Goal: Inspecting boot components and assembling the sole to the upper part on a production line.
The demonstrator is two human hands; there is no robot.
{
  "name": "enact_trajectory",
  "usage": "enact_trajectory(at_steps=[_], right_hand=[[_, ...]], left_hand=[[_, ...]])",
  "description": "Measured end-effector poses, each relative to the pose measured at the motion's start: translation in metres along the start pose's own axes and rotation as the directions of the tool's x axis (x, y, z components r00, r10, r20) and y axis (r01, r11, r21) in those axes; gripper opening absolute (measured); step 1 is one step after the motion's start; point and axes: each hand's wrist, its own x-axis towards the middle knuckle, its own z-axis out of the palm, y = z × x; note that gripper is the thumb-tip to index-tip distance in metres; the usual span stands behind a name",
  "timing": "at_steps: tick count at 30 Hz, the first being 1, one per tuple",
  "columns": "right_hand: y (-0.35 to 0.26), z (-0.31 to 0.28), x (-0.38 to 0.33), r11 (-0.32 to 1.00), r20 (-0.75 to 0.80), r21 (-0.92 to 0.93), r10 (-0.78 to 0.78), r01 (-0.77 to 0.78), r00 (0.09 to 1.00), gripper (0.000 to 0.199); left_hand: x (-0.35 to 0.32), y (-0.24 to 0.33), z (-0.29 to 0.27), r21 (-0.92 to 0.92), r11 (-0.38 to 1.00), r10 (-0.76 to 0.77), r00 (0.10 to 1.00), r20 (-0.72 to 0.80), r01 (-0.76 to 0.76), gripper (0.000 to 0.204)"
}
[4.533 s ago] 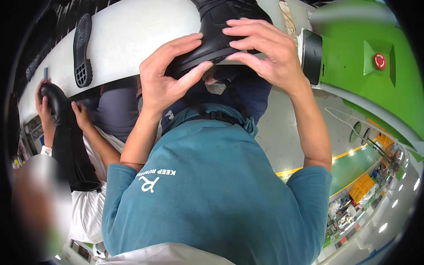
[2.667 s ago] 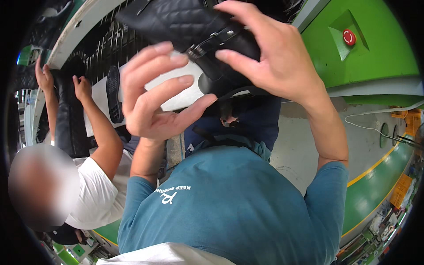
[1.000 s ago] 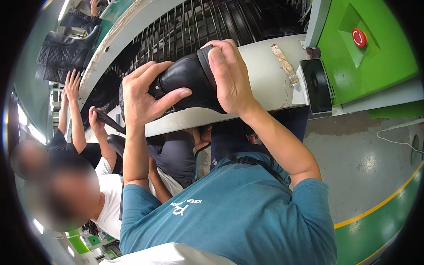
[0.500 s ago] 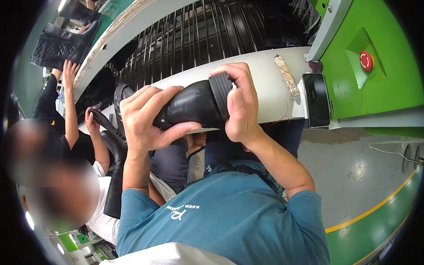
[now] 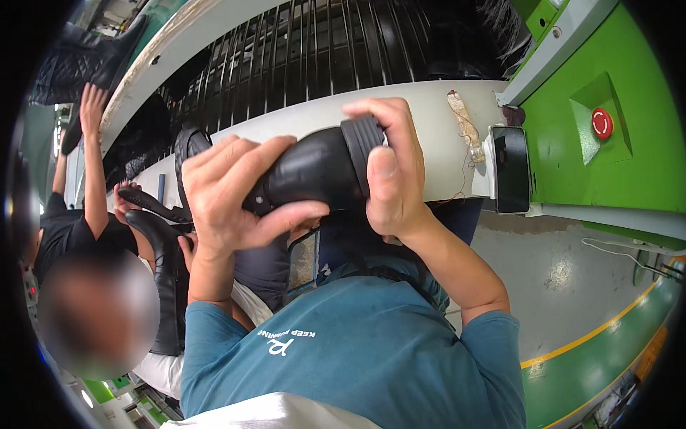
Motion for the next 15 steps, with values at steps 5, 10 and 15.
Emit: enact_trajectory(at_steps=[5, 10, 15], right_hand=[[0.005, 0.008, 0.024, 1.0, -0.022, 0.011, 0.028, -0.028, 0.999, 0.056], [0.009, 0.005, 0.032, 0.982, 0.107, 0.097, 0.154, -0.165, 0.982, 0.048], [0.004, -0.004, 0.031, 0.999, 0.153, -0.011, -0.04, 0.043, 0.987, 0.038]], left_hand=[[0.015, -0.024, 0.008, -0.087, 0.996, -0.031, 0.999, -0.036, 0.027, 0.061], [0.013, -0.03, 0.011, -0.104, 0.994, -0.041, 0.997, -0.061, 0.034, 0.062], [0.005, -0.015, 0.005, -0.067, 0.998, -0.018, 0.997, -0.074, 0.013, 0.064]])
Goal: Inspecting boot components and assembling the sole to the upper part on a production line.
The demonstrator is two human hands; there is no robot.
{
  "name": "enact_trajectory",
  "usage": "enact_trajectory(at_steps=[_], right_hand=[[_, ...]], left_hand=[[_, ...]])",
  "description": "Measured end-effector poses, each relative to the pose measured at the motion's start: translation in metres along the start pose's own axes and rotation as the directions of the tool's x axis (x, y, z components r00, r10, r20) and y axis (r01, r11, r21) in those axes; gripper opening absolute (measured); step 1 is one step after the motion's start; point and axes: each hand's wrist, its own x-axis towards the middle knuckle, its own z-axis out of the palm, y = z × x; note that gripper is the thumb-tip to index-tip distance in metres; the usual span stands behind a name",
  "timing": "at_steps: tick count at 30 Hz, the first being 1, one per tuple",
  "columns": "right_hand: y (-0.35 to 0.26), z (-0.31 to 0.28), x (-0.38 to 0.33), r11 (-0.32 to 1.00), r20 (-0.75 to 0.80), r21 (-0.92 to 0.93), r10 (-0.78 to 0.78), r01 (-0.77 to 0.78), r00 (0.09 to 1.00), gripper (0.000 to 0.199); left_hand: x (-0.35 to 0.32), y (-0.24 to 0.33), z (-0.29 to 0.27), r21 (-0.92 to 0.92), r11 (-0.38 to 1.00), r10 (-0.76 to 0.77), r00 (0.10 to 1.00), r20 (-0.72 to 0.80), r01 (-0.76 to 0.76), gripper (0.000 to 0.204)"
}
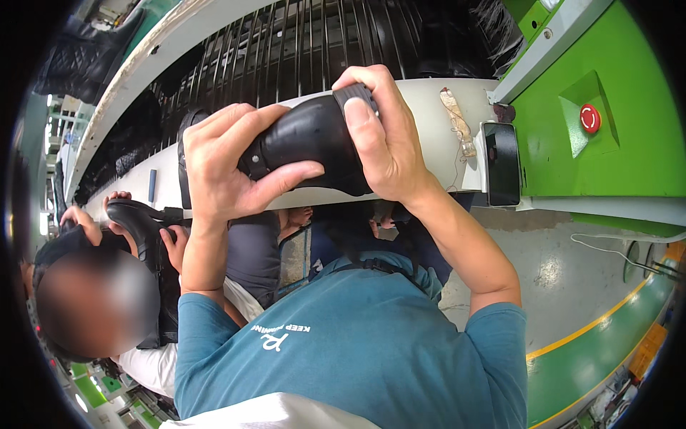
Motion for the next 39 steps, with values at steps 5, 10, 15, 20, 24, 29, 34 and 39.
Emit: enact_trajectory(at_steps=[5, 10, 15, 20, 24, 29, 34, 39], right_hand=[[-0.015, -0.017, -0.012, 0.973, 0.122, -0.113, -0.189, 0.203, 0.974, 0.034], [-0.003, -0.015, -0.038, 0.927, -0.01, -0.076, -0.369, 0.367, 0.929, 0.04], [-0.009, -0.019, -0.044, 0.919, -0.026, -0.097, -0.386, 0.382, 0.922, 0.041], [-0.025, -0.005, -0.028, 0.898, -0.034, -0.26, -0.375, 0.355, 0.926, 0.044], [-0.016, 0.002, -0.035, 0.802, 0.269, -0.424, -0.332, 0.421, 0.904, 0.088], [0.012, -0.06, -0.055, 0.697, 0.446, -0.617, -0.072, 0.365, 0.892, 0.085], [0.03, -0.061, -0.081, 0.722, 0.489, -0.536, -0.155, 0.437, 0.858, 0.049], [0.02, -0.046, -0.094, 0.682, 0.472, -0.57, -0.185, 0.458, 0.862, 0.038]], left_hand=[[-0.016, 0.017, -0.004, 0.025, 0.998, 0.062, 0.998, 0.009, -0.062, 0.069], [-0.023, 0.041, -0.006, 0.043, 0.994, 0.102, 0.995, 0.013, -0.103, 0.066], [-0.023, 0.042, -0.008, 0.047, 0.992, 0.112, 0.992, 0.053, -0.115, 0.067], [-0.024, 0.004, 0.002, -0.079, 0.99, 0.121, 0.992, 0.046, -0.117, 0.074], [-0.067, -0.02, 0.038, -0.167, 0.977, -0.117, 0.987, 0.113, 0.135, 0.06], [-0.145, -0.015, 0.102, -0.195, 0.889, -0.415, 0.909, 0.034, 0.414, 0.06], [-0.17, -0.002, 0.126, -0.273, 0.836, -0.518, 0.848, -0.109, 0.476, 0.058], [-0.159, 0.022, 0.105, -0.326, 0.865, -0.411, 0.911, -0.024, 0.381, 0.038]])
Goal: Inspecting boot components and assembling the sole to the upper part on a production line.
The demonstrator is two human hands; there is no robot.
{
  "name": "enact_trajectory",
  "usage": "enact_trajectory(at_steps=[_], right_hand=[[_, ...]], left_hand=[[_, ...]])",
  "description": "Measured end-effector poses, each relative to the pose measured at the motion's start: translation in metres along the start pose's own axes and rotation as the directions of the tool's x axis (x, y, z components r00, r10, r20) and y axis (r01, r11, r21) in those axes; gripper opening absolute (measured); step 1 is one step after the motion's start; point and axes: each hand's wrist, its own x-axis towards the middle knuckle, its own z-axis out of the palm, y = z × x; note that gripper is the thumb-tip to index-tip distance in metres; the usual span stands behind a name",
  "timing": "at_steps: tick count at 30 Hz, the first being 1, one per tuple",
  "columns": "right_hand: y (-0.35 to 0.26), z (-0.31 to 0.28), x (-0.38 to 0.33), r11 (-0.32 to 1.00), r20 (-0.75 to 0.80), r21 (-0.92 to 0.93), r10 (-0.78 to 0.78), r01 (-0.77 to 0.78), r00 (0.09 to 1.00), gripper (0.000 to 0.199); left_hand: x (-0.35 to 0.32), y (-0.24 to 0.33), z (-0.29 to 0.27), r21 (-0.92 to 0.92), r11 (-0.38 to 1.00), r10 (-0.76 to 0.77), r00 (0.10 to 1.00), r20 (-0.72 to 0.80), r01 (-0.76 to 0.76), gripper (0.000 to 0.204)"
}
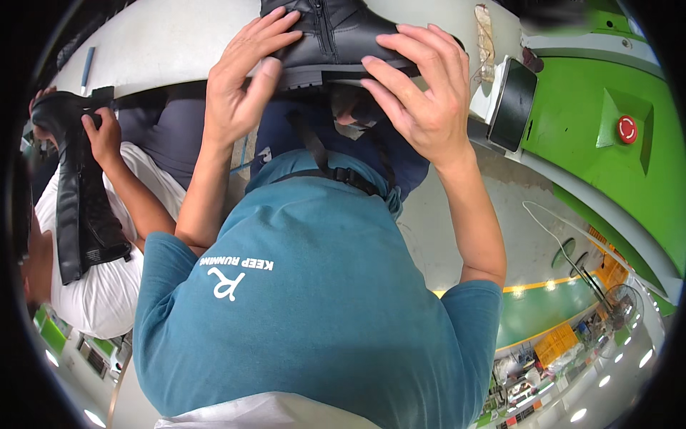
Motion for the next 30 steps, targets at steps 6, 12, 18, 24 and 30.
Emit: enact_trajectory(at_steps=[6, 12, 18, 24, 30], right_hand=[[-0.009, 0.002, 0.014, 0.999, 0.064, 0.033, 0.014, -0.016, 0.998, 0.028], [-0.014, -0.012, 0.038, 0.993, 0.275, 0.042, 0.095, -0.111, 0.957, 0.029], [-0.021, -0.022, 0.068, 0.878, 0.389, 0.02, 0.434, -0.478, 0.813, 0.044], [0.024, -0.03, 0.063, 0.925, 0.423, 0.131, 0.273, -0.356, 0.864, 0.059], [0.038, -0.028, 0.06, 0.884, 0.441, 0.252, 0.256, -0.393, 0.86, 0.061]], left_hand=[[0.019, -0.04, 0.077, -0.006, 0.851, 0.458, 0.747, -0.482, -0.526, 0.061], [0.025, -0.042, 0.085, 0.019, 0.864, 0.433, 0.724, -0.537, -0.503, 0.051], [0.03, -0.042, 0.087, 0.007, 0.861, 0.409, 0.682, -0.606, -0.509, 0.045], [0.023, -0.01, 0.055, 0.028, 0.952, 0.285, 0.848, -0.446, -0.305, 0.034], [0.017, 0.004, 0.037, 0.035, 0.998, 0.056, 0.977, -0.203, -0.05, 0.044]])
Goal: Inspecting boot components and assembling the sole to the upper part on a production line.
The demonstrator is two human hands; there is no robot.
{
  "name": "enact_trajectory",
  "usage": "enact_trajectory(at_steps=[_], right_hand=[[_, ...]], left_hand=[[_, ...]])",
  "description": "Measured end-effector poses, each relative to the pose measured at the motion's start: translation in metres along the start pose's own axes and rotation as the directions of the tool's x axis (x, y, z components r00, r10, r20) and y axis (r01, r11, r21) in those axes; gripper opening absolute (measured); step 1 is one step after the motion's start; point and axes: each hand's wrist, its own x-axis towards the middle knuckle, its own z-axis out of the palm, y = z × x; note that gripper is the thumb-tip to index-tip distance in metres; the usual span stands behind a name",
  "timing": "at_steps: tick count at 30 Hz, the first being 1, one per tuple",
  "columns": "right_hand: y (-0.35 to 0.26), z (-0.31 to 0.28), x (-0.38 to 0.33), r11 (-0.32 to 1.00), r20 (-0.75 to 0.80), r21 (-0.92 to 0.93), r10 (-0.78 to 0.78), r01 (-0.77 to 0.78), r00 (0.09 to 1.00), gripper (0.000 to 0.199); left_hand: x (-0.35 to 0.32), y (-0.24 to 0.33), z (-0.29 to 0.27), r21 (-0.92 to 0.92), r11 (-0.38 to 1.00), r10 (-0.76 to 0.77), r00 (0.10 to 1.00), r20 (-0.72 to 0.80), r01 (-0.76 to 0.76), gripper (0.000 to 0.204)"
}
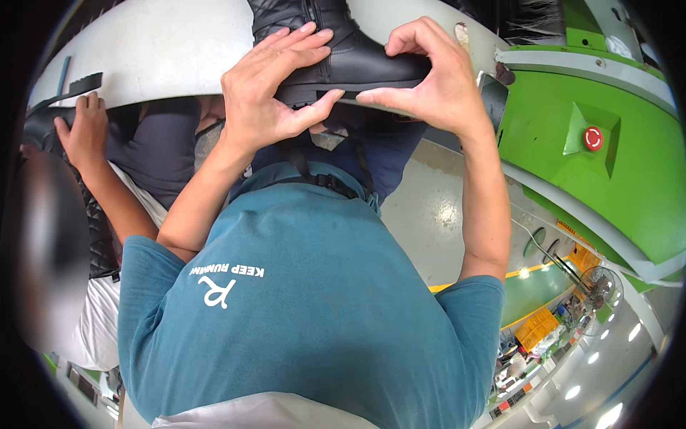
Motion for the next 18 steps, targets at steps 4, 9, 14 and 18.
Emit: enact_trajectory(at_steps=[4, 9, 14, 18], right_hand=[[0.0, 0.0, -0.006, 1.0, -0.012, -0.019, 0.009, -0.009, 1.0, 0.074], [0.028, -0.013, -0.027, 0.95, 0.12, 0.166, 0.248, -0.266, 0.961, 0.106], [-0.055, -0.044, 0.007, 0.991, -0.179, 0.114, -0.054, 0.075, 0.982, 0.111], [-0.136, -0.02, 0.039, 0.845, -0.134, -0.138, -0.532, 0.516, 0.836, 0.1]], left_hand=[[0.001, -0.002, 0.0, 0.032, 0.999, 0.02, 1.0, -0.021, -0.02, 0.041], [-0.001, 0.002, 0.0, -0.01, 1.0, 0.001, 1.0, 0.017, -0.001, 0.048], [0.011, 0.018, -0.008, -0.07, 0.997, -0.035, 0.999, -0.012, 0.035, 0.074], [-0.002, 0.036, -0.011, -0.39, 0.92, -0.065, 0.966, -0.252, -0.04, 0.119]])
